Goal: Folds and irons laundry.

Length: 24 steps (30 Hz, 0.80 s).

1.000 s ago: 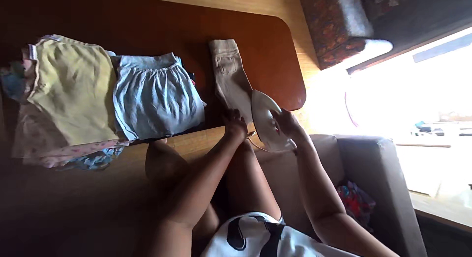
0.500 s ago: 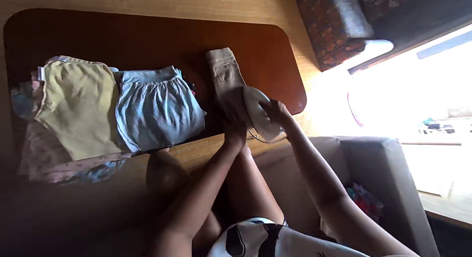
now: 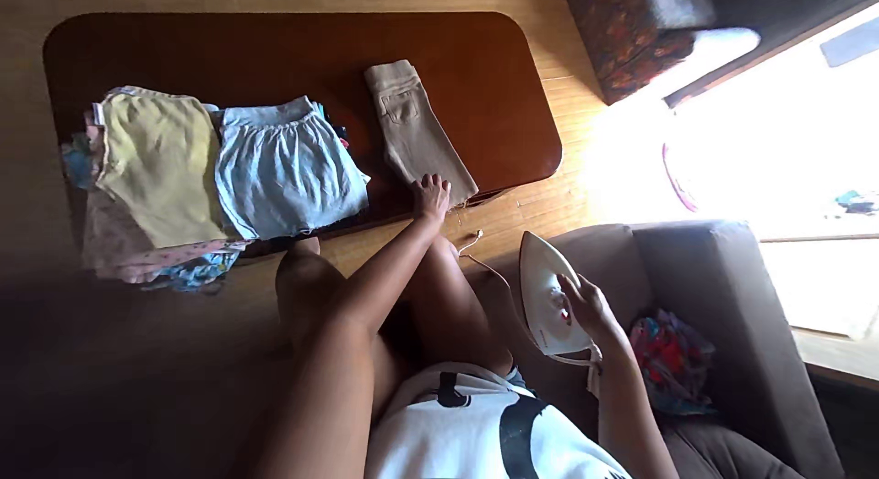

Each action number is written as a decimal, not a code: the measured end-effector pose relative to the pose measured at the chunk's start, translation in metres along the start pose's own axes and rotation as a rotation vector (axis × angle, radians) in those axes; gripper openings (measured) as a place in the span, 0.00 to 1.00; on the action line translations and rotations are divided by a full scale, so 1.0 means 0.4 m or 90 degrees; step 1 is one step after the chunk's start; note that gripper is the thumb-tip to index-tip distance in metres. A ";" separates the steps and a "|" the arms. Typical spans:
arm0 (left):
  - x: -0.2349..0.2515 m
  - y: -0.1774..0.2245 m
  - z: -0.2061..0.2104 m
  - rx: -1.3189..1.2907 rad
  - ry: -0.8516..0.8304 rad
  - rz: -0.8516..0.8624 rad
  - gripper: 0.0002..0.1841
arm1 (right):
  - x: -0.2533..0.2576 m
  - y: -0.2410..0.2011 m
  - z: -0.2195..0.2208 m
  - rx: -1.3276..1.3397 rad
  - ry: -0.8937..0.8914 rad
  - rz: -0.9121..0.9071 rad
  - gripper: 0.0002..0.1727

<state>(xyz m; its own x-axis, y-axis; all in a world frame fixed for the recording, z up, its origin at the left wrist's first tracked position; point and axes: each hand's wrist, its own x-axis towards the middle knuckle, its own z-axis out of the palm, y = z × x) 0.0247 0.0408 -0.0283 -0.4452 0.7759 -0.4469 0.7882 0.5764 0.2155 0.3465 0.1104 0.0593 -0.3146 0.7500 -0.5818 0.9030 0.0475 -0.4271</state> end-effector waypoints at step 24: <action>-0.105 -0.121 0.007 -0.156 -0.027 0.001 0.32 | 0.397 -0.764 0.244 -0.174 -0.126 -0.323 0.34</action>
<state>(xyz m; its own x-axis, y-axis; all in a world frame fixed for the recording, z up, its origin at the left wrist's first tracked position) 0.0065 -0.0203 -0.0224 -0.4221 0.7683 -0.4812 0.6600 0.6243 0.4179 -0.0082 0.1507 0.0298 -0.7499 0.4544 -0.4808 0.6606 0.5537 -0.5070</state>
